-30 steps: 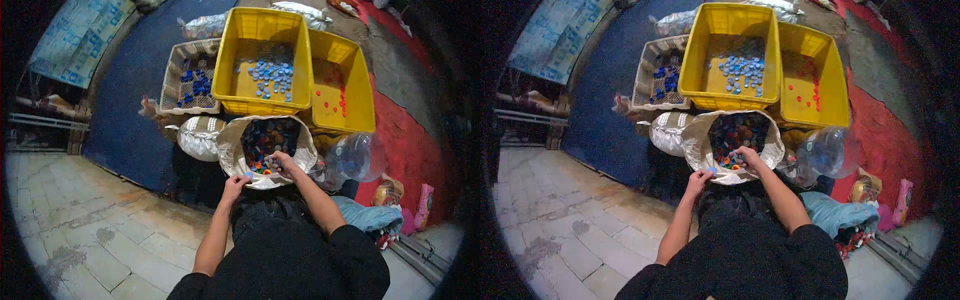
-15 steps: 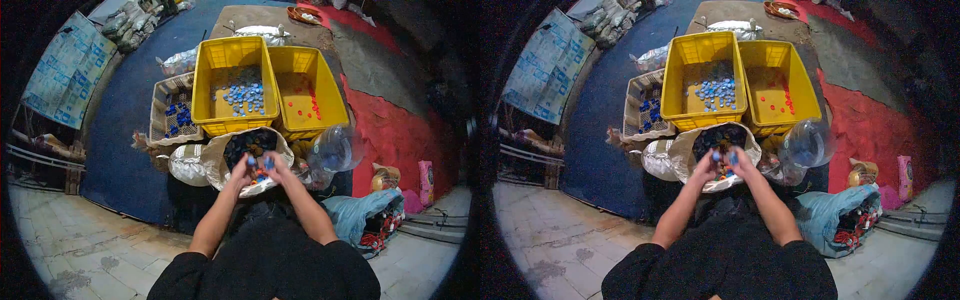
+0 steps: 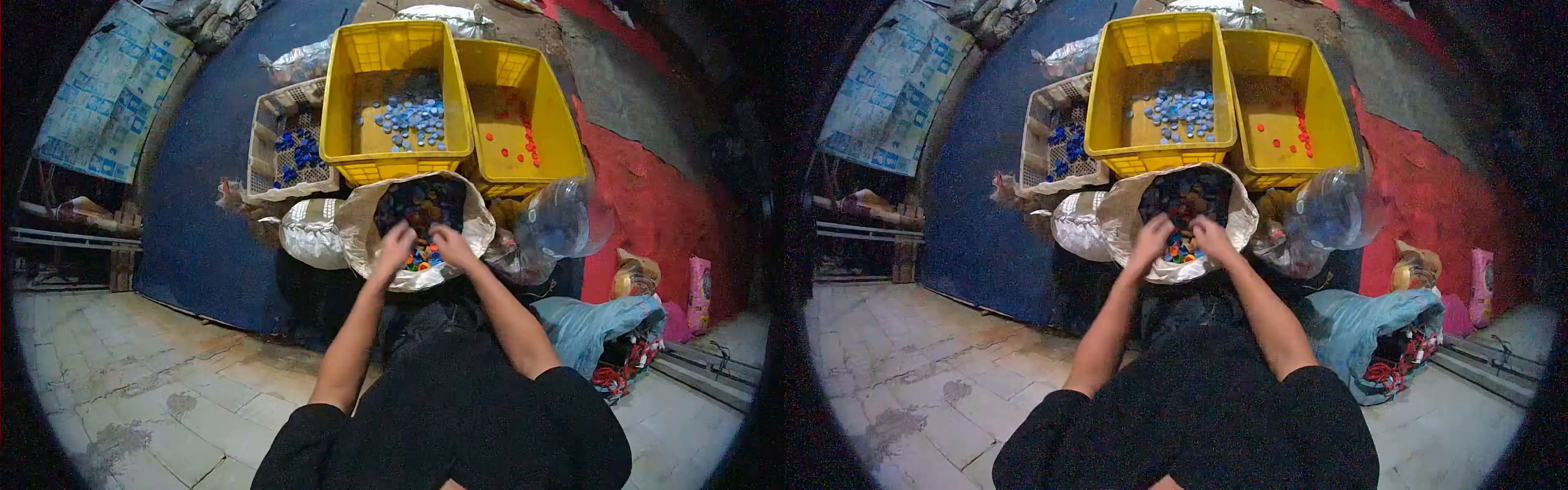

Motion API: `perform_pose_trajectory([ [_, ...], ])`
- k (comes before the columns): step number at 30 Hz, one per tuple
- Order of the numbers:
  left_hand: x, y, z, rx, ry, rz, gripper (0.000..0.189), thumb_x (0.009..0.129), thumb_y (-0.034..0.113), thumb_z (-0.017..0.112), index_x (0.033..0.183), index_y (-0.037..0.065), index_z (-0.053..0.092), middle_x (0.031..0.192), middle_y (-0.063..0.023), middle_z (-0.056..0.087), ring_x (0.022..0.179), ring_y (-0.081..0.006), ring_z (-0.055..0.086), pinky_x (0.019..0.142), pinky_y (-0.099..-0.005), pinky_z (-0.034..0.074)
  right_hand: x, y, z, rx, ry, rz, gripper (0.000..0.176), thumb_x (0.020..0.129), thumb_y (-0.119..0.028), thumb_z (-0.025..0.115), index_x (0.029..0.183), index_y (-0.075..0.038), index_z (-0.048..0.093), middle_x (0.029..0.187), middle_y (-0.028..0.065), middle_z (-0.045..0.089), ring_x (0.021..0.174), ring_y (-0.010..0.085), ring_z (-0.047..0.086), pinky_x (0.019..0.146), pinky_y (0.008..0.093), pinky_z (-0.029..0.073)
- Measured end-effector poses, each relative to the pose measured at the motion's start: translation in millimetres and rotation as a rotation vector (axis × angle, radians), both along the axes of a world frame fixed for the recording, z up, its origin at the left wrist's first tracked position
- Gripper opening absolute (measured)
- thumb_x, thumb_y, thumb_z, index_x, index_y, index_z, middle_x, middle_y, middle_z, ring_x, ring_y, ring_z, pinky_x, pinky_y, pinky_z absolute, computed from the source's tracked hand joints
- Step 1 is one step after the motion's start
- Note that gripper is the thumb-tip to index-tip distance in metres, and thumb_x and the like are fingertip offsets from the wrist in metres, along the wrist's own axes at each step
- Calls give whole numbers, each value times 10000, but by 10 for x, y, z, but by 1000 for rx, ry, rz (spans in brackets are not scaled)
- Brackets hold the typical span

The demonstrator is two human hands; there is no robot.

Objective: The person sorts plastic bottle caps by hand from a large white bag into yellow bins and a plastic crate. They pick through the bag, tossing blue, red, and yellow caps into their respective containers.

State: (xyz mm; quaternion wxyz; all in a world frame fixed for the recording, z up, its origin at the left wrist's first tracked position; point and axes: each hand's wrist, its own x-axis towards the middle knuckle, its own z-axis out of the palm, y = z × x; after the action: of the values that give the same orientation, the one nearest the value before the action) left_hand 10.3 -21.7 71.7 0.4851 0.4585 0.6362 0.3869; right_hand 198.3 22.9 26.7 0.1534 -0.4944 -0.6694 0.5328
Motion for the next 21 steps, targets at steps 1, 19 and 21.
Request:
perform_pose_trajectory([
  [1,125,-198,-165,-142,45,-25,493,861,265,618,1209,-69,518,1187,-202,582,1078,-257,573,920,-341,436,0,-137,-148,-53,-33,121,386,889,-323,485,1163,-63,565,1231,134,568,1158,353,503,988,466,365],
  [19,353,-651,-509,-366,893,-792,811,696,317,735,1398,233,338,1304,-99,488,1251,-288,399,1013,-594,268,-43,-49,-147,-191,-825,798,416,848,-375,488,1084,-68,641,1133,152,624,1078,334,578,913,471,433],
  [21,341,-590,-531,-345,964,-700,758,696,331,732,1365,218,396,1293,-107,499,1255,-296,395,1019,-596,256,-11,-43,-253,-134,-828,736,394,803,-277,530,1122,-58,607,1111,160,630,1034,339,601,835,423,498],
])
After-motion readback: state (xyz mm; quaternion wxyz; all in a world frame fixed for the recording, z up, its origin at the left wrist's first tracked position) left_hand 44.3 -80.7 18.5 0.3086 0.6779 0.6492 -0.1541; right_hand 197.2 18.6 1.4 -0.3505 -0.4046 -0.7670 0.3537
